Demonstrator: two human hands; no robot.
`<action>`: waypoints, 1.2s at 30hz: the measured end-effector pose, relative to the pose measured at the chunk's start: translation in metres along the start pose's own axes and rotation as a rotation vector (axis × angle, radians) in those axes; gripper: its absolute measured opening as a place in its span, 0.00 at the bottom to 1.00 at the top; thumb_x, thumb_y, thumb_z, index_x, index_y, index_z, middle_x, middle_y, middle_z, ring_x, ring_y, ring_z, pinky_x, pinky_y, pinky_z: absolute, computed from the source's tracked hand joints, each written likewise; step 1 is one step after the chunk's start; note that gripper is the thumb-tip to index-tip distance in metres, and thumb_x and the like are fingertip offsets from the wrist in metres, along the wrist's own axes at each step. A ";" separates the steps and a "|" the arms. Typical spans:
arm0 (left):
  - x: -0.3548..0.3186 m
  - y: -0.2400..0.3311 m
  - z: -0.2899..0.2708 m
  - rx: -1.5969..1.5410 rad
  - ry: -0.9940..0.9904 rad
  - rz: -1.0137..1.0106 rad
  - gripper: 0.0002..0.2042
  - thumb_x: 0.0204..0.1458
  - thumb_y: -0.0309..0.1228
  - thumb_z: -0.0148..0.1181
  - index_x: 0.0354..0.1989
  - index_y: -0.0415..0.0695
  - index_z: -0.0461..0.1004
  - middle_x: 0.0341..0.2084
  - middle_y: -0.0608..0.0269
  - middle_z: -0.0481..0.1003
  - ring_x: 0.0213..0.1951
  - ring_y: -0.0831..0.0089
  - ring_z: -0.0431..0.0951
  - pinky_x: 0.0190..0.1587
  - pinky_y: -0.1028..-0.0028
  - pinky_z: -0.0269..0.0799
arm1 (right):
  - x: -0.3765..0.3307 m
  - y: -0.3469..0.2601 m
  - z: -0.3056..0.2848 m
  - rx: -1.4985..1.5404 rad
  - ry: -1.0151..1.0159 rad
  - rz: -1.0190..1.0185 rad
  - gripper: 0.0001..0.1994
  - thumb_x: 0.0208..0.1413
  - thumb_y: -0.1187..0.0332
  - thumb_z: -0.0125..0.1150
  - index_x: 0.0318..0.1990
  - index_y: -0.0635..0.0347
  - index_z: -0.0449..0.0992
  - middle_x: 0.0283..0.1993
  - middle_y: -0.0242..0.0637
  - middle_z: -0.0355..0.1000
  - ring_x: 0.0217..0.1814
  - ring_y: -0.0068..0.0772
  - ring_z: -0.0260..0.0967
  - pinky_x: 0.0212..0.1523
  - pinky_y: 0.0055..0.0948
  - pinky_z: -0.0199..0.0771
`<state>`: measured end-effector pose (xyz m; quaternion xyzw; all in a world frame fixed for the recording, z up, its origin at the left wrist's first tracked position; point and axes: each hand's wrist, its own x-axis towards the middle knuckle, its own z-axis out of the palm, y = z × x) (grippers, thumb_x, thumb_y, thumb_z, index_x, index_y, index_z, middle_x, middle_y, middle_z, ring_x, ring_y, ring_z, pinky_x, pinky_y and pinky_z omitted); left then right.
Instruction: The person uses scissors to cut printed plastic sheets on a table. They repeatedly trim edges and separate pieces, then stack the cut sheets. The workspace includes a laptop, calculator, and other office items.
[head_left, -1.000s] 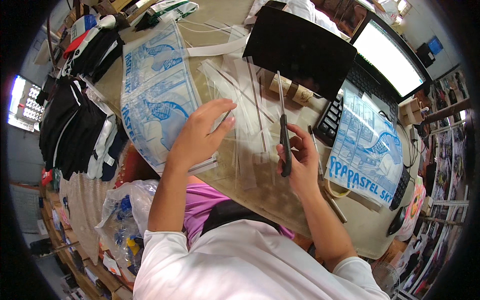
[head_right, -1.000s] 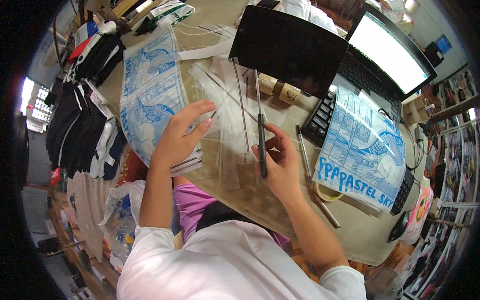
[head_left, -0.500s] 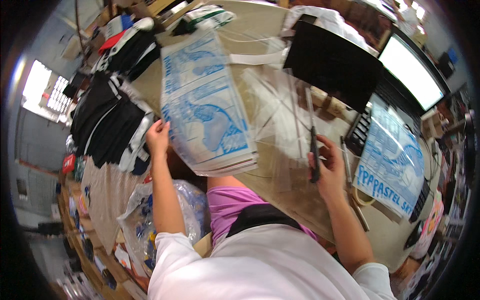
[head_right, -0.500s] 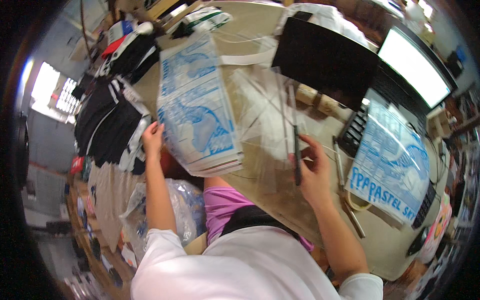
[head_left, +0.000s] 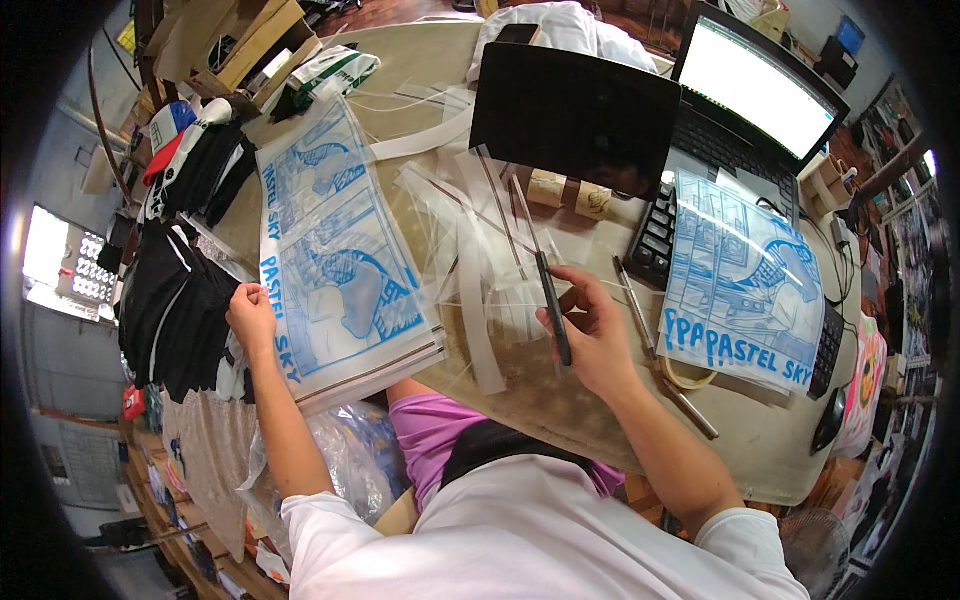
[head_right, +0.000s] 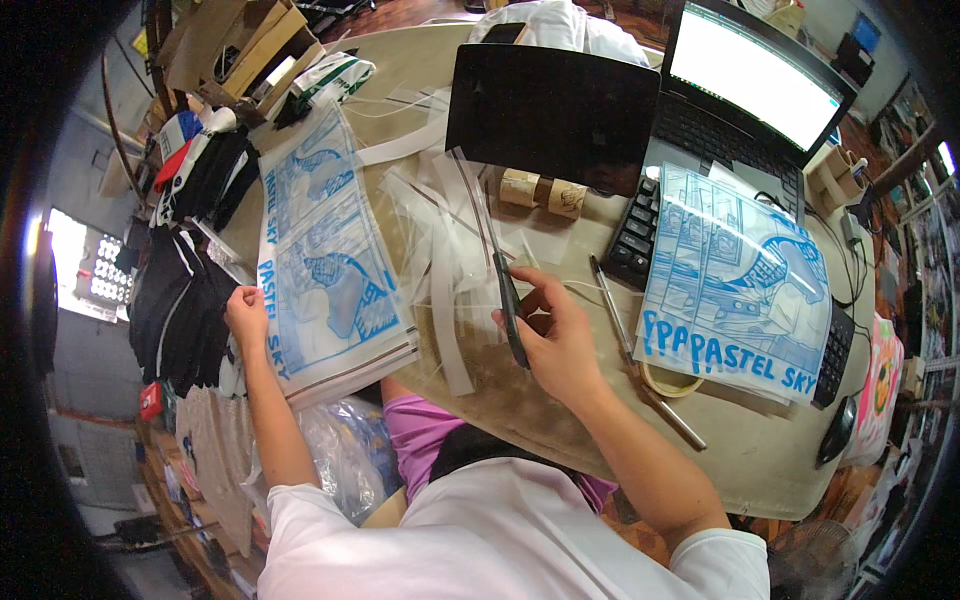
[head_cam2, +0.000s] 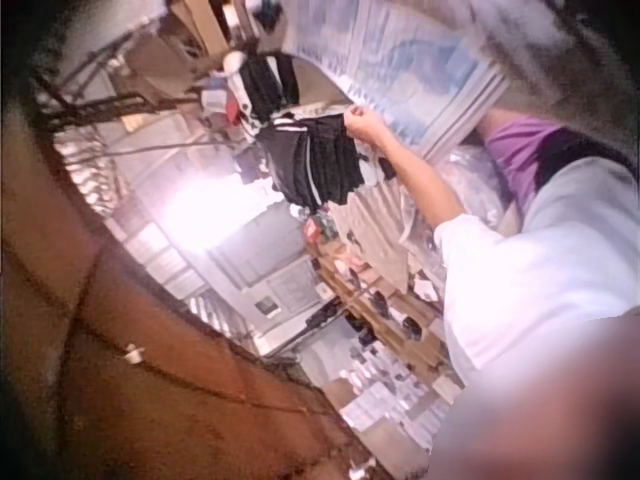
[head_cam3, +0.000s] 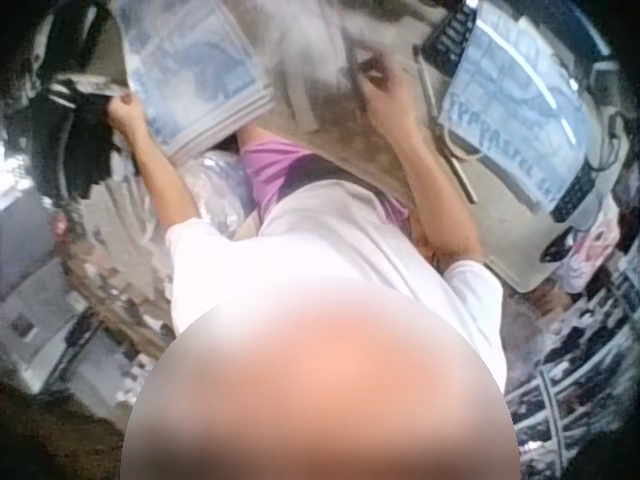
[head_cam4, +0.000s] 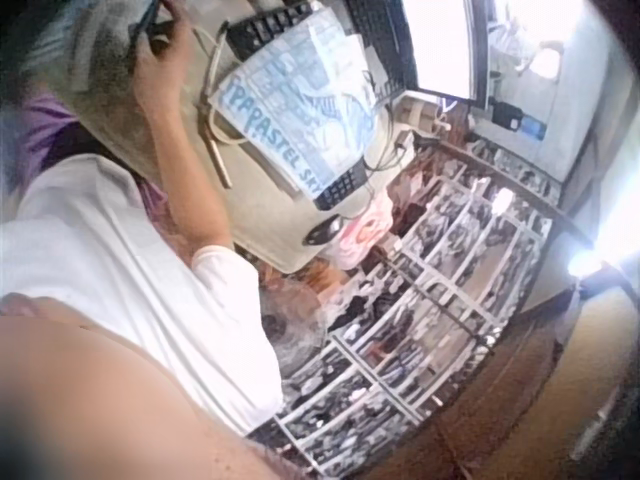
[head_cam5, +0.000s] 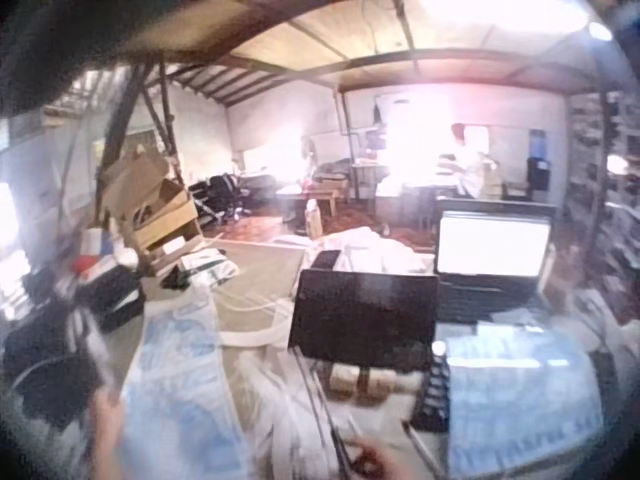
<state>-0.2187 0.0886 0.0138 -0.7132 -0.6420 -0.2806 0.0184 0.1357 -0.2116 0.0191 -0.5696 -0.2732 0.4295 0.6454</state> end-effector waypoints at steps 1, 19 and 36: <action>0.000 0.001 -0.002 0.026 -0.009 -0.005 0.07 0.46 0.28 0.62 0.32 0.40 0.76 0.19 0.58 0.78 0.26 0.66 0.79 0.36 0.68 0.71 | 0.000 -0.001 0.000 -0.004 -0.004 -0.001 0.23 0.52 0.74 0.62 0.56 0.57 0.65 0.26 0.27 0.63 0.21 0.15 0.62 0.16 0.19 0.59; 0.013 0.028 -0.038 -0.275 -0.040 0.072 0.08 0.48 0.24 0.60 0.36 0.35 0.74 0.22 0.57 0.78 0.26 0.71 0.78 0.31 0.73 0.72 | 0.000 0.004 0.003 -0.053 0.032 -0.025 0.23 0.50 0.76 0.63 0.55 0.57 0.66 0.29 0.27 0.62 0.20 0.15 0.63 0.15 0.16 0.66; 0.002 0.025 -0.037 -0.134 -0.169 0.132 0.06 0.48 0.25 0.58 0.34 0.37 0.76 0.29 0.51 0.78 0.31 0.62 0.79 0.36 0.69 0.72 | -0.001 0.002 0.002 -0.054 0.010 -0.032 0.23 0.51 0.75 0.63 0.55 0.57 0.66 0.28 0.28 0.62 0.19 0.16 0.63 0.15 0.18 0.61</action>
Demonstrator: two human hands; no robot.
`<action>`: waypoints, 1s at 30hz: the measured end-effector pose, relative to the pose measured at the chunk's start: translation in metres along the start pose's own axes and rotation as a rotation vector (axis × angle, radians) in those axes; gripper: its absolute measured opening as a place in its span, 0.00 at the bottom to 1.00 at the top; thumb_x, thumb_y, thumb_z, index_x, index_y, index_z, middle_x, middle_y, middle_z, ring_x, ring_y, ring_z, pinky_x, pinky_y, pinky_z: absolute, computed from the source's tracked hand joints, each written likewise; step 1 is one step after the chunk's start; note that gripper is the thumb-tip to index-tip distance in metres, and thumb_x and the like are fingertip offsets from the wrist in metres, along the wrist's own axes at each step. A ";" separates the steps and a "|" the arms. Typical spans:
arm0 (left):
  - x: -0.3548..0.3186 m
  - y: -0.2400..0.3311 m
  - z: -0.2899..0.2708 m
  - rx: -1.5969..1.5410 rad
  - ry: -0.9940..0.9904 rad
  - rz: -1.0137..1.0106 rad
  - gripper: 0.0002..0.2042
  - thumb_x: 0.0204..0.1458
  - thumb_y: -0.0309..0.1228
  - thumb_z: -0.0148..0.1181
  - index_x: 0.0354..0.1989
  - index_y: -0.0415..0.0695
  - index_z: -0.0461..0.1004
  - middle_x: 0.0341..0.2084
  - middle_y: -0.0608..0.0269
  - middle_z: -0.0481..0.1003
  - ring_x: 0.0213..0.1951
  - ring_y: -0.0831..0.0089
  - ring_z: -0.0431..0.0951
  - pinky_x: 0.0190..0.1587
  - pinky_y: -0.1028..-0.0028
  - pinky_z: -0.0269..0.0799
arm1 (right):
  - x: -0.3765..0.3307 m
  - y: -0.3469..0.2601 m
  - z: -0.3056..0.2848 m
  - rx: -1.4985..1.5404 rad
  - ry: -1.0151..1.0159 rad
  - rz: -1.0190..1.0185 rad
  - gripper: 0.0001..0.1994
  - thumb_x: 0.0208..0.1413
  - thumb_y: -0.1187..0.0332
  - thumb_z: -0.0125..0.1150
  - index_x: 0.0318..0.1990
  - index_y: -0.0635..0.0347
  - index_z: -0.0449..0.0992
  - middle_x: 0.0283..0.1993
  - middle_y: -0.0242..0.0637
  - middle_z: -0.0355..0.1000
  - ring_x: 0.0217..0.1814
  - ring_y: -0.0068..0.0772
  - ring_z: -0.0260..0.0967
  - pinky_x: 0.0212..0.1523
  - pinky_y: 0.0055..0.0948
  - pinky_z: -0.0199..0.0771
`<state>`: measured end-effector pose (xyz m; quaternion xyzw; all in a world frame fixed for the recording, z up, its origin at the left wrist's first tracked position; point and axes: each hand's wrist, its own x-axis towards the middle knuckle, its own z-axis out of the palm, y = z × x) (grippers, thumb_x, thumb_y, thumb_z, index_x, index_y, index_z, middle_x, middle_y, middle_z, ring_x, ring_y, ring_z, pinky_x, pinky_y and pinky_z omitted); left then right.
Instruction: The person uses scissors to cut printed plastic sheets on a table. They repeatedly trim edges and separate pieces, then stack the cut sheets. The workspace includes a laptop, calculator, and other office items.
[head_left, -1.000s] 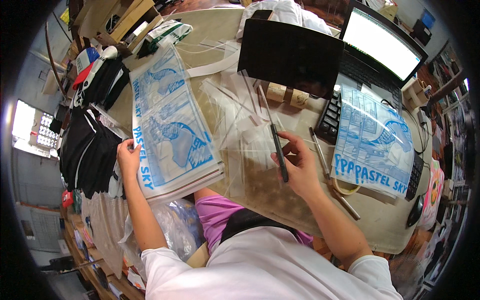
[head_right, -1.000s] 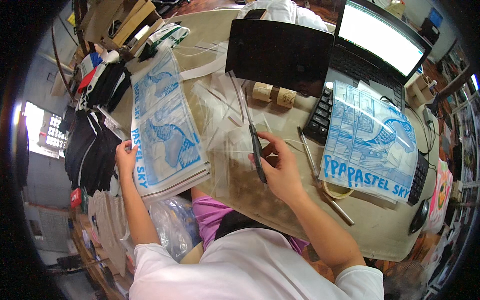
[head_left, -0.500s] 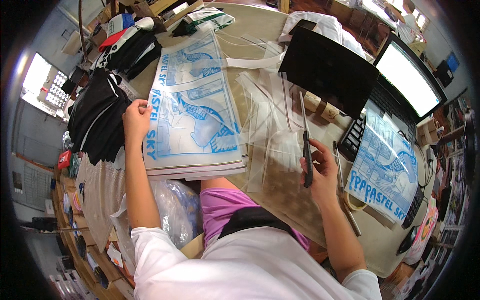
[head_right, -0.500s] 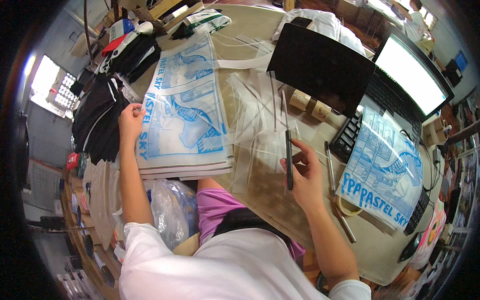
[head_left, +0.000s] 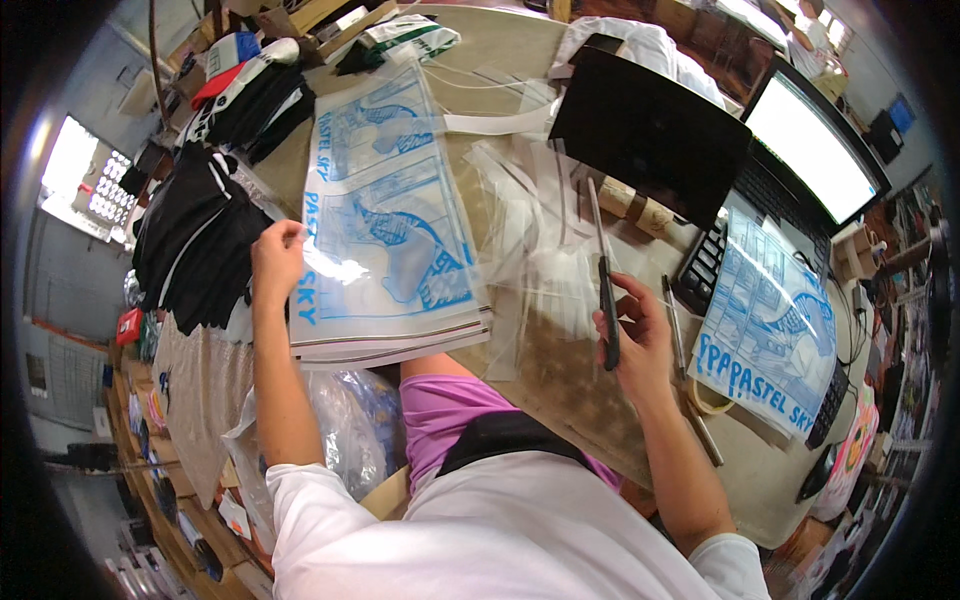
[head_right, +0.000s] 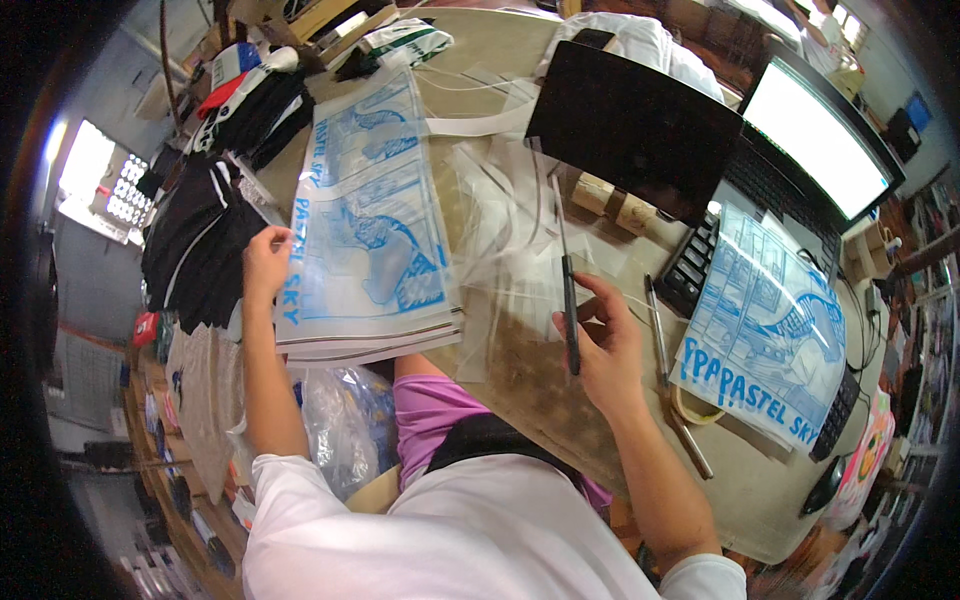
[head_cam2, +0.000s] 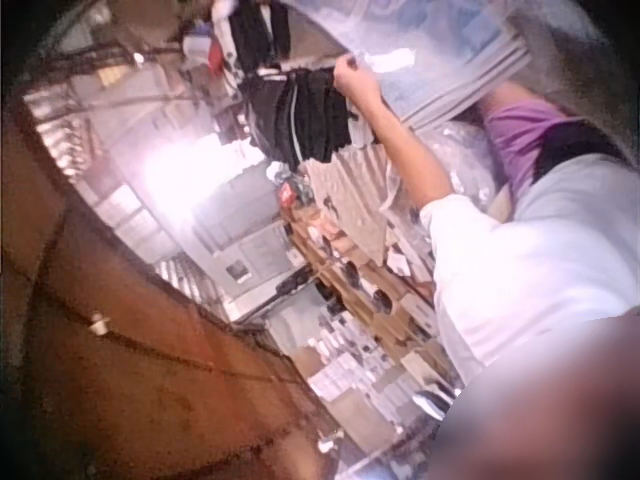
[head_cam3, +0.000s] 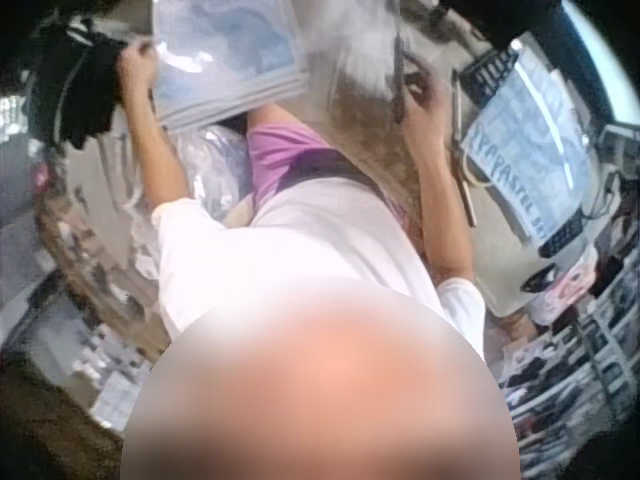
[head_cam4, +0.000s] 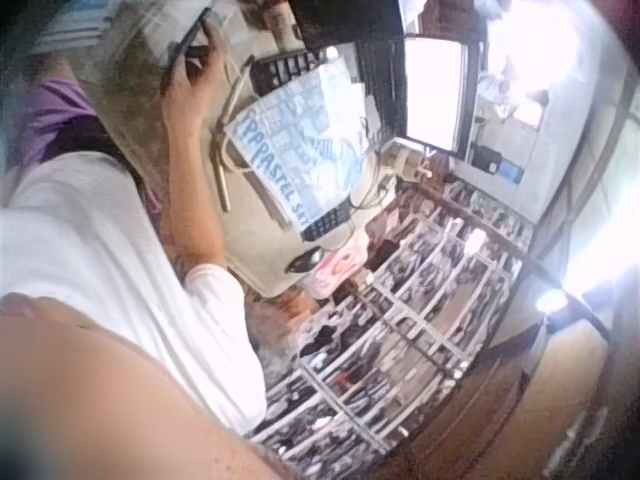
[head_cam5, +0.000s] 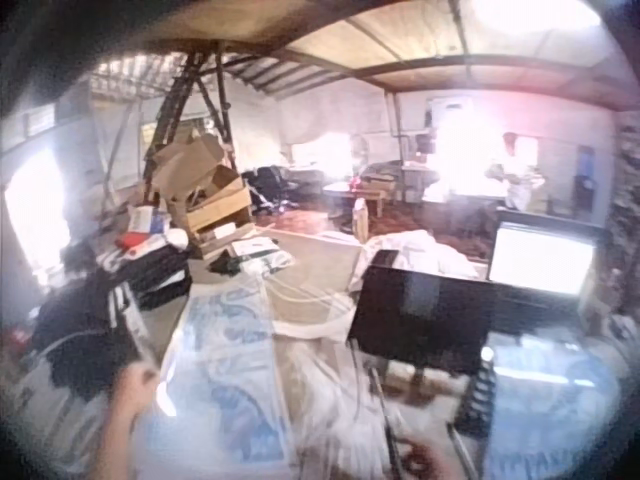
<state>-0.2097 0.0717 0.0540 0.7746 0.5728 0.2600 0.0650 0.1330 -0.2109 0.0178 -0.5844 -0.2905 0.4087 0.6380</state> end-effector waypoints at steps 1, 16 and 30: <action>0.004 0.007 -0.002 -0.029 0.021 0.014 0.07 0.50 0.25 0.55 0.35 0.37 0.75 0.29 0.49 0.78 0.33 0.62 0.80 0.37 0.68 0.73 | 0.000 -0.001 -0.001 -0.024 0.002 0.001 0.23 0.51 0.75 0.63 0.55 0.56 0.66 0.28 0.28 0.62 0.19 0.16 0.63 0.15 0.17 0.61; 0.058 0.038 -0.021 -0.883 -0.550 -0.220 0.23 0.45 0.17 0.46 0.54 0.38 0.64 0.48 0.58 0.70 0.40 0.76 0.73 0.44 0.78 0.68 | 0.000 -0.001 -0.005 0.000 -0.037 0.020 0.23 0.52 0.73 0.63 0.56 0.59 0.65 0.27 0.28 0.64 0.23 0.15 0.64 0.18 0.18 0.59; 0.144 0.042 -0.089 -0.370 0.023 0.004 0.12 0.48 0.27 0.54 0.42 0.41 0.74 0.32 0.69 0.73 0.35 0.81 0.68 0.41 0.81 0.62 | 0.000 -0.005 -0.003 0.027 0.003 0.048 0.24 0.51 0.74 0.63 0.56 0.57 0.65 0.28 0.28 0.62 0.21 0.15 0.63 0.16 0.18 0.64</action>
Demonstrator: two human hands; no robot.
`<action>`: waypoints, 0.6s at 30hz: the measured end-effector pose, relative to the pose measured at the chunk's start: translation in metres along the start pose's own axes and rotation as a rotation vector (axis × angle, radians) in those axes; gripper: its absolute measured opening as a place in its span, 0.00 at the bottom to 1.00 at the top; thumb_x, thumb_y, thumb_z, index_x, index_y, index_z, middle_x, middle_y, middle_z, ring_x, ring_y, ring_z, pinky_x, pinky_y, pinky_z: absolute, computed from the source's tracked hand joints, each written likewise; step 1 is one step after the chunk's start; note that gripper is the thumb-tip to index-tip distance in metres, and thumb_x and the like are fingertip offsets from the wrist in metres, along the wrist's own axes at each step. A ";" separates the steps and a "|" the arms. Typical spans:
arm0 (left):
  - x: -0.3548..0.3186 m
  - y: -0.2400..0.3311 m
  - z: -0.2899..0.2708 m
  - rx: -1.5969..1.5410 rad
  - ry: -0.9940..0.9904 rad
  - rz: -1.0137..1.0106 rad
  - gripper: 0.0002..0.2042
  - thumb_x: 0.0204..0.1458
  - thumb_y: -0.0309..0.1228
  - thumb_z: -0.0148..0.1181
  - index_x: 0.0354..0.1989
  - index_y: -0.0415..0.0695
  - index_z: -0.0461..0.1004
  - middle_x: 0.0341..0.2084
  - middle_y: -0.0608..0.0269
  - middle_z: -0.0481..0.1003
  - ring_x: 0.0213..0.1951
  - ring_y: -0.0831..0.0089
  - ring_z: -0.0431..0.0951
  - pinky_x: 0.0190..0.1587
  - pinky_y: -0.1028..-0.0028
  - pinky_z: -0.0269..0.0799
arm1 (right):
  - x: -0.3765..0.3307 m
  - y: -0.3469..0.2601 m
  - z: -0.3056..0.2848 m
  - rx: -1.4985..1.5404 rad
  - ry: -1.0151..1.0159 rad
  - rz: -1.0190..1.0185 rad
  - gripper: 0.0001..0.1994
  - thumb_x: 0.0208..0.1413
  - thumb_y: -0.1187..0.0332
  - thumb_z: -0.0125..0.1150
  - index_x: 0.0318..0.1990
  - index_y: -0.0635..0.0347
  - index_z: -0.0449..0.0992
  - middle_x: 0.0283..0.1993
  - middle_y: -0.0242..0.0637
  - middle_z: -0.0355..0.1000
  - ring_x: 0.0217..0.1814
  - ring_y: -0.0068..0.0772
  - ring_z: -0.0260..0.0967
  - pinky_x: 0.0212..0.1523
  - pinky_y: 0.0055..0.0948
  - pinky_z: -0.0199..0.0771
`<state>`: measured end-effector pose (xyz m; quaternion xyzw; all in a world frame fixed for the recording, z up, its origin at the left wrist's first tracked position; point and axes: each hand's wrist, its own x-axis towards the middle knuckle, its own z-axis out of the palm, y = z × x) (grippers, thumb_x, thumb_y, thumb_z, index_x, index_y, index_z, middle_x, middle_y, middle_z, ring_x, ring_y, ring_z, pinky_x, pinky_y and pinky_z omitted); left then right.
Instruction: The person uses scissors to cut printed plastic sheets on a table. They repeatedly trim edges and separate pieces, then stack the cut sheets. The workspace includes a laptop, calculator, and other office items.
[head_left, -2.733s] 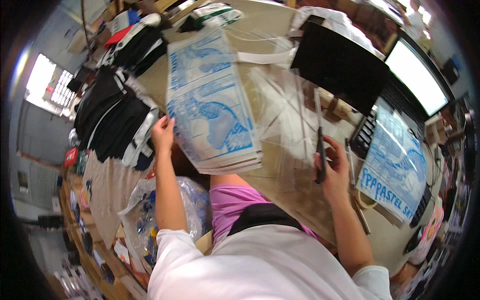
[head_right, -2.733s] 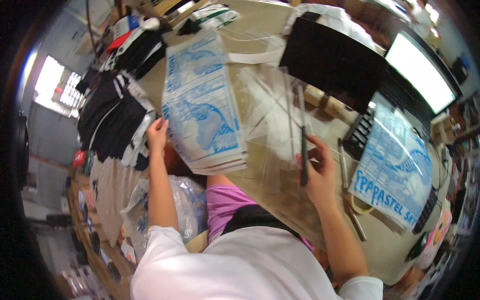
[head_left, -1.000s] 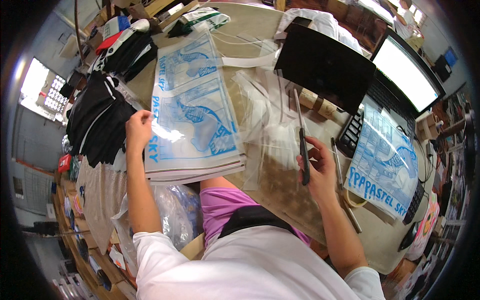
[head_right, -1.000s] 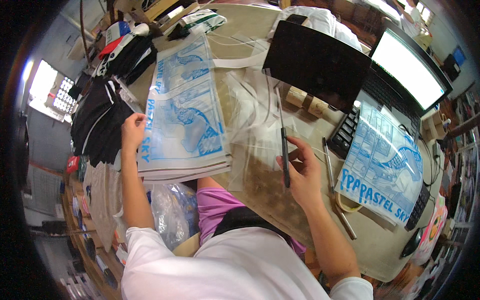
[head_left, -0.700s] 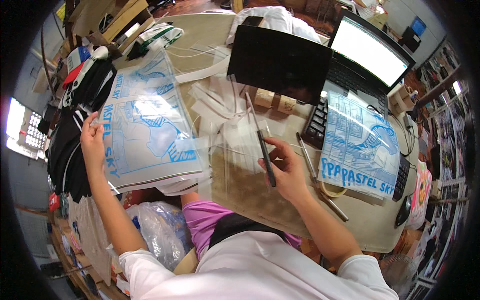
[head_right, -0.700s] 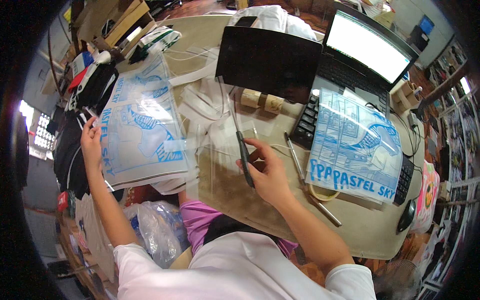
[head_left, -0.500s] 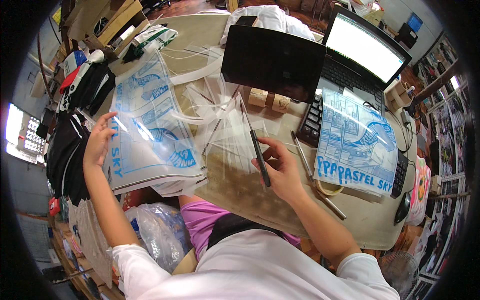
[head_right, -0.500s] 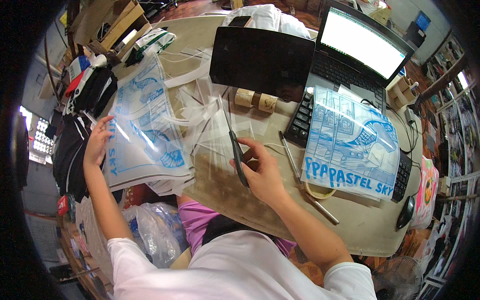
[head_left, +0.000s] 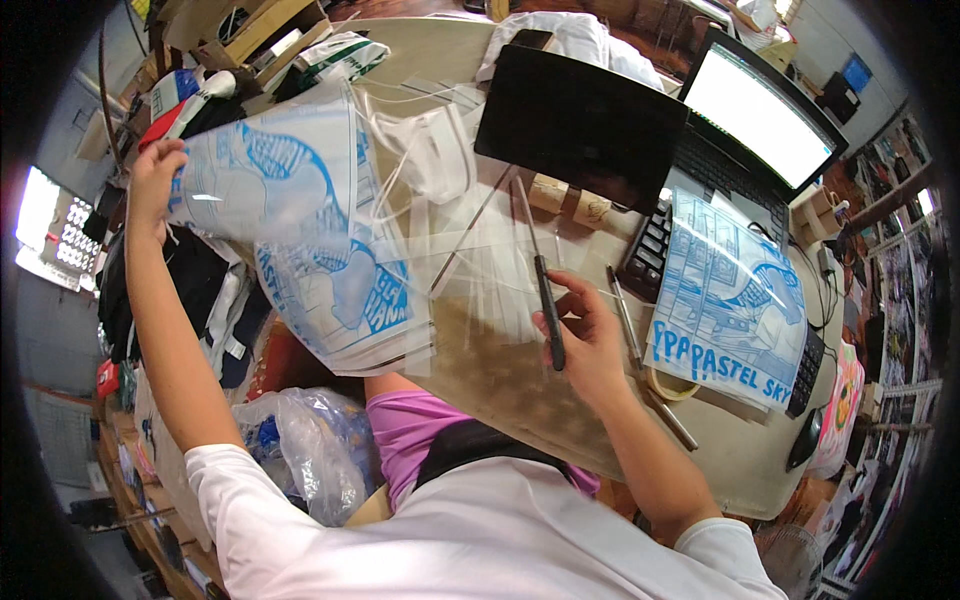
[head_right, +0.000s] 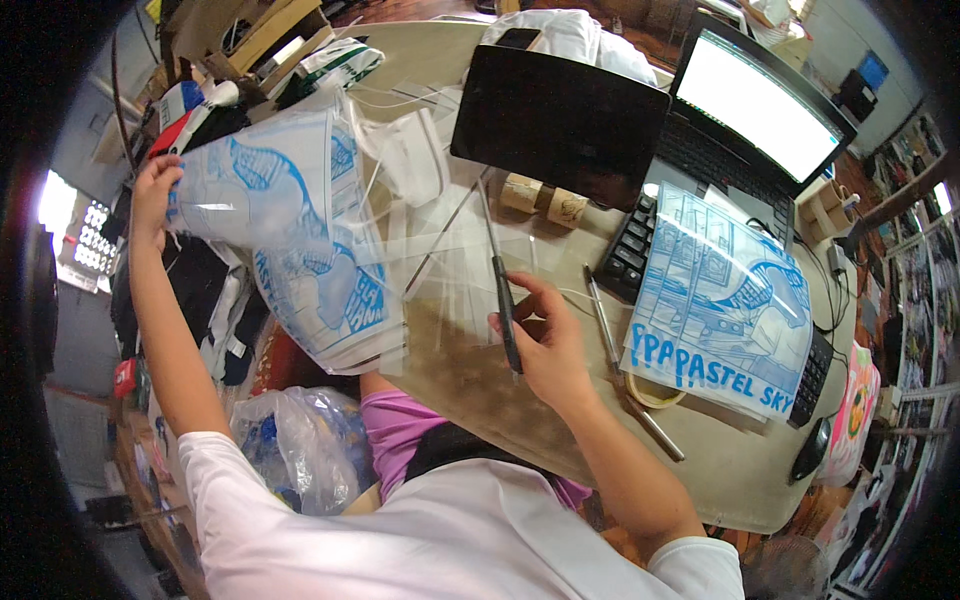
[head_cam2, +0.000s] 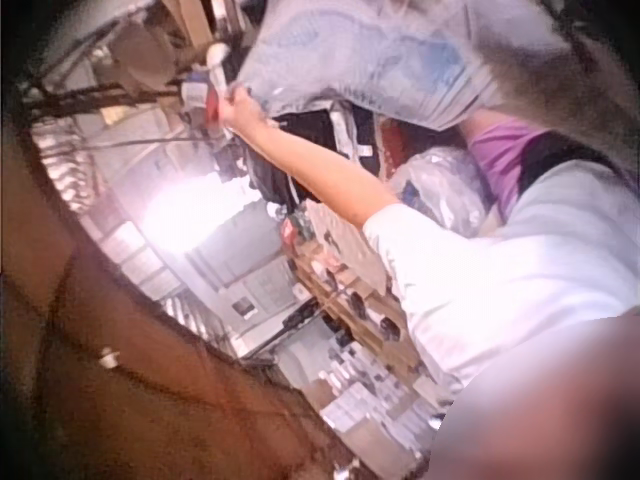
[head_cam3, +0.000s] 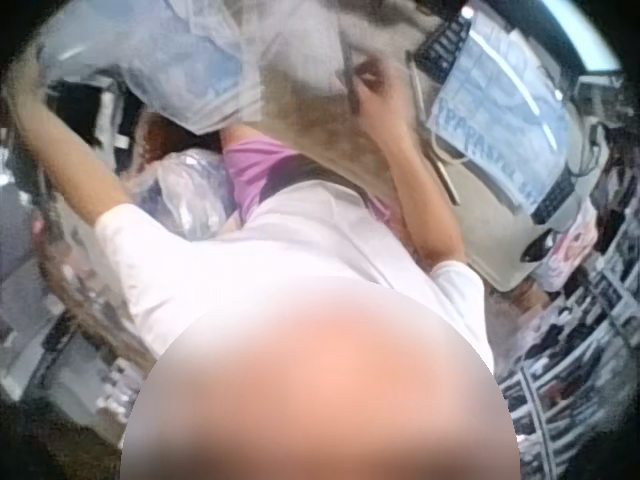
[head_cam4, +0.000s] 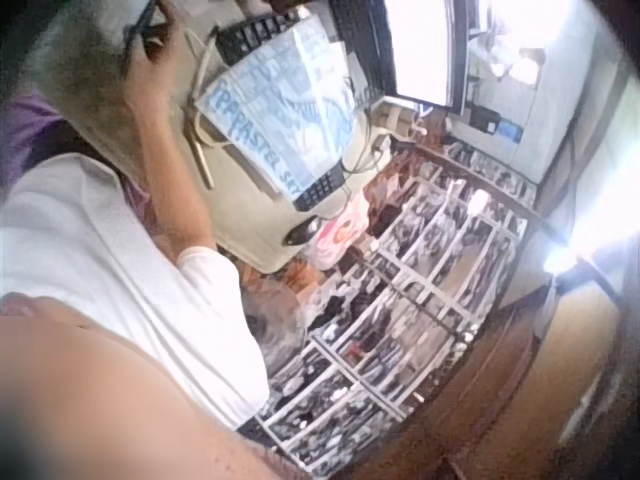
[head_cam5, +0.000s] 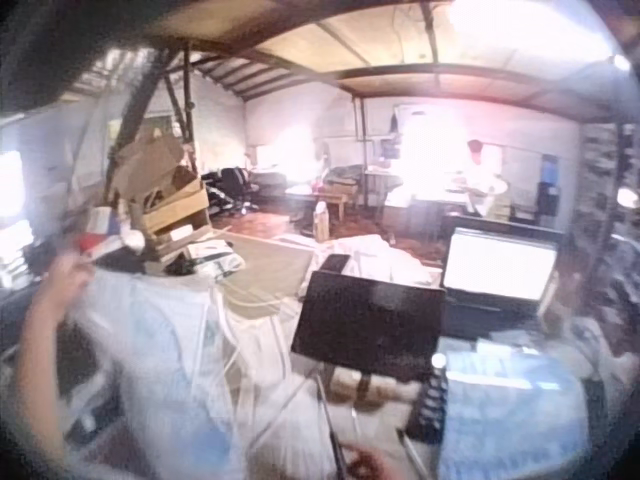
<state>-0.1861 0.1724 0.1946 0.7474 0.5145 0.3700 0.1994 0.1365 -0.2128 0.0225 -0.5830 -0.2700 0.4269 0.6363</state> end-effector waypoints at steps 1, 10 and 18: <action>0.002 0.003 -0.013 -0.012 0.043 0.038 0.14 0.48 0.26 0.53 0.44 0.41 0.73 0.35 0.68 0.72 0.36 0.80 0.68 0.42 0.81 0.62 | -0.001 -0.002 0.001 0.004 0.000 0.008 0.23 0.51 0.74 0.63 0.56 0.57 0.65 0.29 0.28 0.62 0.21 0.15 0.63 0.16 0.18 0.65; -0.030 0.024 -0.048 -0.588 0.323 0.068 0.14 0.53 0.24 0.51 0.49 0.42 0.70 0.44 0.58 0.73 0.45 0.70 0.73 0.51 0.72 0.67 | 0.002 0.001 0.002 0.017 -0.005 -0.016 0.24 0.51 0.75 0.63 0.56 0.57 0.65 0.30 0.29 0.62 0.20 0.16 0.63 0.15 0.18 0.64; -0.140 0.015 0.034 -1.014 0.120 -0.290 0.16 0.52 0.26 0.48 0.51 0.42 0.68 0.48 0.54 0.70 0.49 0.65 0.71 0.52 0.65 0.68 | 0.003 0.001 -0.002 0.020 0.035 -0.043 0.24 0.50 0.76 0.63 0.56 0.57 0.65 0.30 0.29 0.62 0.20 0.16 0.63 0.14 0.17 0.62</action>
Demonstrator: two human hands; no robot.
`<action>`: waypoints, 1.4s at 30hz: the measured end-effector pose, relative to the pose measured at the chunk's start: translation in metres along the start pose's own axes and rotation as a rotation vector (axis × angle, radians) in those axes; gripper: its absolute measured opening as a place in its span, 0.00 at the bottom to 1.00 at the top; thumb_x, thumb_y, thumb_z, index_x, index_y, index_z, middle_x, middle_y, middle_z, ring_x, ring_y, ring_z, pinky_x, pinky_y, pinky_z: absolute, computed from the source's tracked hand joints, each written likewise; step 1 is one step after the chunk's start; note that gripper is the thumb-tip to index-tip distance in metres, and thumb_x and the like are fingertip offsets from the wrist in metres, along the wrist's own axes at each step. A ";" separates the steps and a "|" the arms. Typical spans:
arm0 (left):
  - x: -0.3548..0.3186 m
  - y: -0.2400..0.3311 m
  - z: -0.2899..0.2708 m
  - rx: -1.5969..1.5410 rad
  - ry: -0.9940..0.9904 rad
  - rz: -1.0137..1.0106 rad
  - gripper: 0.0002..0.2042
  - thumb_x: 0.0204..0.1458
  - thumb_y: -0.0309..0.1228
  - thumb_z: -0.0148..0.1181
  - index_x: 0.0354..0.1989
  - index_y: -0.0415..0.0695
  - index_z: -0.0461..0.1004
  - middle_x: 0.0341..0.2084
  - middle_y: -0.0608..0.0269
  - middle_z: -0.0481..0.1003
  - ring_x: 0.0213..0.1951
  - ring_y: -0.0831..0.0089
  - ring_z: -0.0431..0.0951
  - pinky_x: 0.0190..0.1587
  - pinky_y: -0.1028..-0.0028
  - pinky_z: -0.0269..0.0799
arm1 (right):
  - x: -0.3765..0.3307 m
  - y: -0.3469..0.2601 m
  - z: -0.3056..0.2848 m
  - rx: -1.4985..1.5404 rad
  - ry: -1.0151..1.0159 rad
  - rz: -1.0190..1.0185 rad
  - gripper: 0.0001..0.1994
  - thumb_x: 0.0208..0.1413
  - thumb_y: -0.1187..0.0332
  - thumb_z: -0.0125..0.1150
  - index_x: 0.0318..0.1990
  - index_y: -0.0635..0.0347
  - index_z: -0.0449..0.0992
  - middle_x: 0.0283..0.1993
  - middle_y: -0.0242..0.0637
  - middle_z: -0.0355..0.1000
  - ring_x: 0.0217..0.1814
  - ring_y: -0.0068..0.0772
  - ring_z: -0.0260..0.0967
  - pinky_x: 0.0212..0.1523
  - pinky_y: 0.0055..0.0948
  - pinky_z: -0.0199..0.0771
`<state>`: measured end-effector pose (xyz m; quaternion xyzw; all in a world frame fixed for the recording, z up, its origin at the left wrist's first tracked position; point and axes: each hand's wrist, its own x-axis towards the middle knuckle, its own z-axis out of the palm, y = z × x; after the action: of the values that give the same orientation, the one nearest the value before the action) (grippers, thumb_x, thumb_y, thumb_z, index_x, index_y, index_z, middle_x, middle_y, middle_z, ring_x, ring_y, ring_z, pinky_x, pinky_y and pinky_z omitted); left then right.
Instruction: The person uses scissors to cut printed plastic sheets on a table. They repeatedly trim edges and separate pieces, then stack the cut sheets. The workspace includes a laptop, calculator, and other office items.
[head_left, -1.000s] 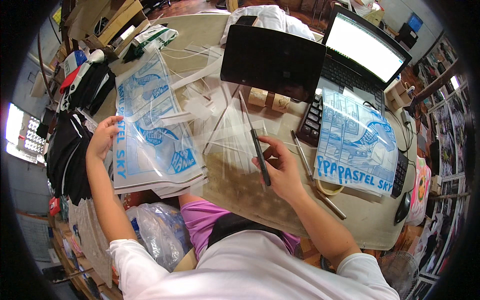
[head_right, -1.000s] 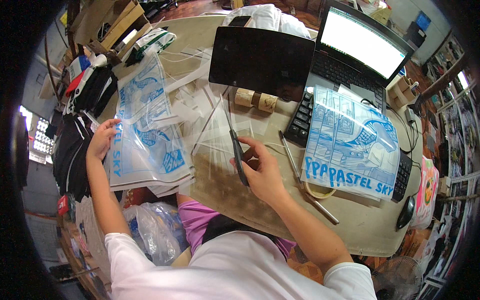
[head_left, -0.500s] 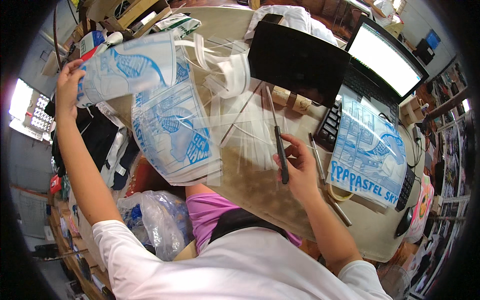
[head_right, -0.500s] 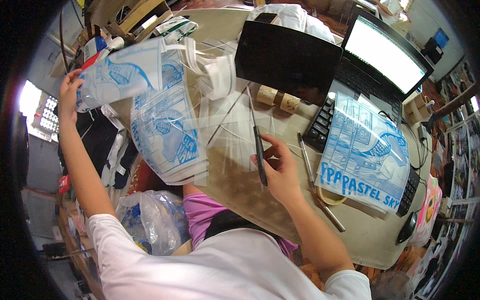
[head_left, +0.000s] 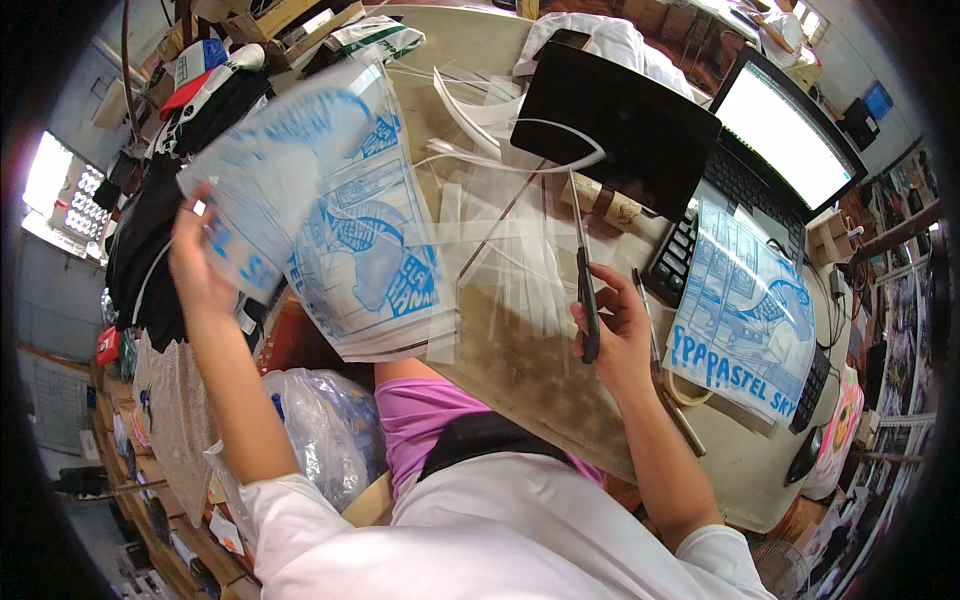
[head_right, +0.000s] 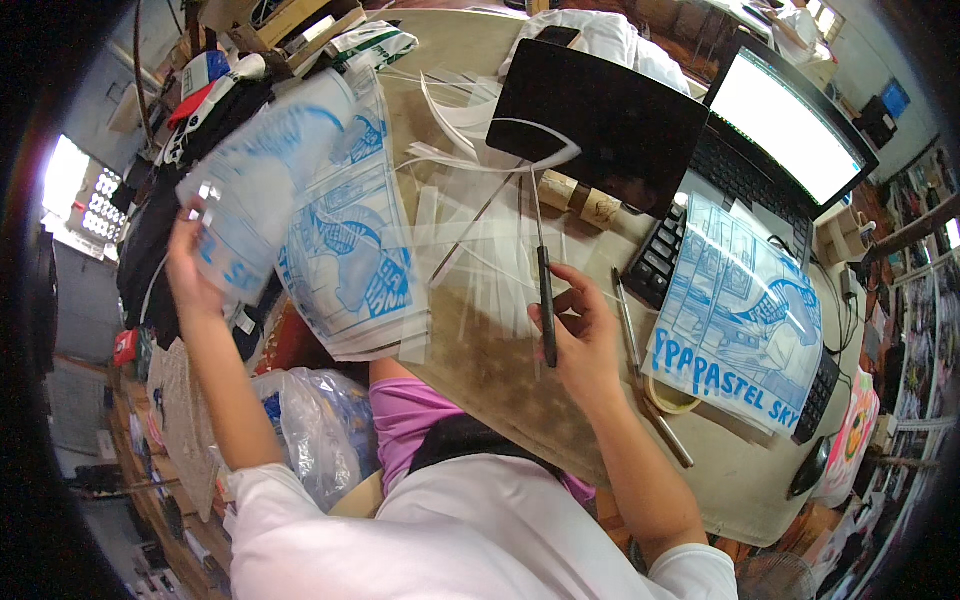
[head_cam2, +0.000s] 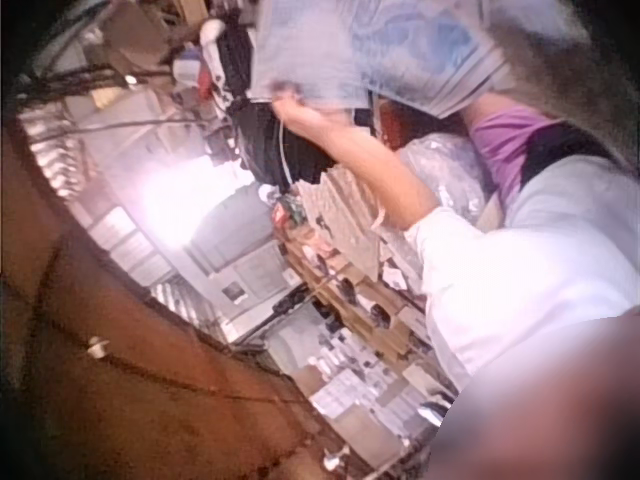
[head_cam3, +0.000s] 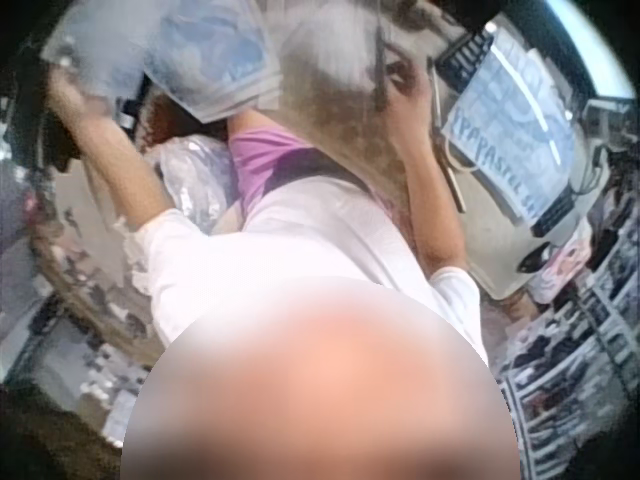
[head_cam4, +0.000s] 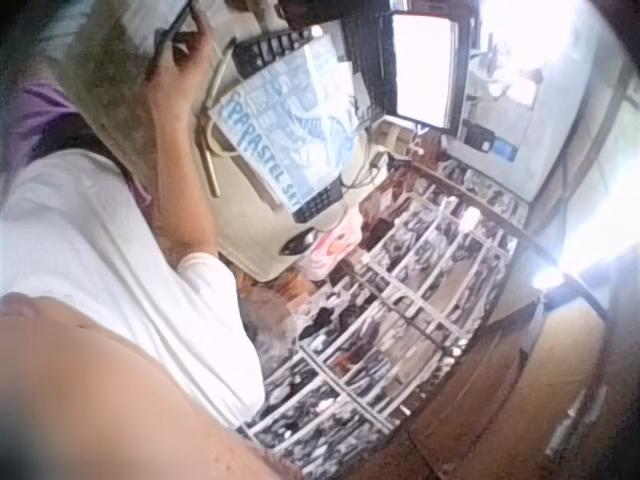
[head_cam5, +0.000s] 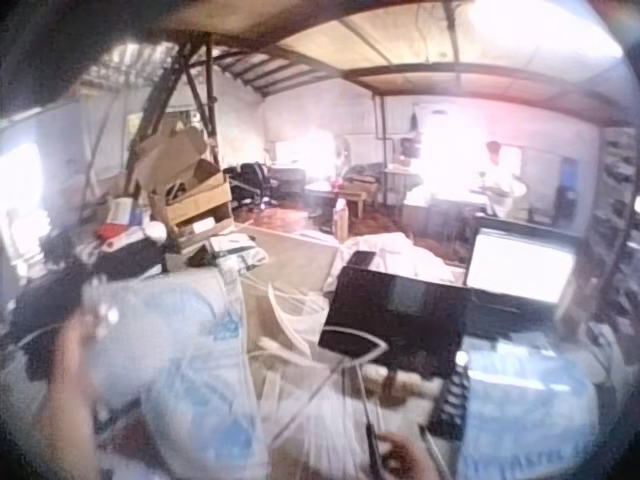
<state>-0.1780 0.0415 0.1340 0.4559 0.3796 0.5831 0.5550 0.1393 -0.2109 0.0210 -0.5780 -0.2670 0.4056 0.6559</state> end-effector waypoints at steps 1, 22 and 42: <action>-0.014 -0.014 -0.005 -0.015 -0.033 -0.055 0.17 0.51 0.26 0.48 0.51 0.42 0.67 0.48 0.54 0.69 0.49 0.64 0.71 0.52 0.64 0.68 | 0.000 0.000 0.001 -0.005 -0.009 0.004 0.24 0.50 0.76 0.63 0.56 0.57 0.65 0.30 0.29 0.62 0.20 0.16 0.63 0.14 0.17 0.62; 0.112 -0.091 0.074 1.213 -0.524 0.204 0.21 0.50 0.34 0.56 0.53 0.41 0.67 0.51 0.49 0.68 0.49 0.56 0.71 0.47 0.60 0.70 | 0.004 -0.002 -0.001 -0.065 0.024 0.075 0.25 0.49 0.77 0.63 0.56 0.57 0.65 0.29 0.28 0.63 0.19 0.17 0.63 0.16 0.17 0.60; 0.258 -0.198 0.130 1.777 -0.386 0.057 0.39 0.54 0.55 0.45 0.66 0.41 0.47 0.65 0.39 0.46 0.67 0.49 0.46 0.66 0.56 0.45 | 0.008 -0.004 -0.014 -0.012 0.136 0.049 0.26 0.47 0.82 0.61 0.55 0.57 0.65 0.29 0.26 0.61 0.23 0.14 0.63 0.18 0.16 0.65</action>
<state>0.0132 0.3084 0.0130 0.8148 0.5785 0.0029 0.0382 0.1560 -0.2116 0.0214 -0.6145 -0.2100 0.3800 0.6587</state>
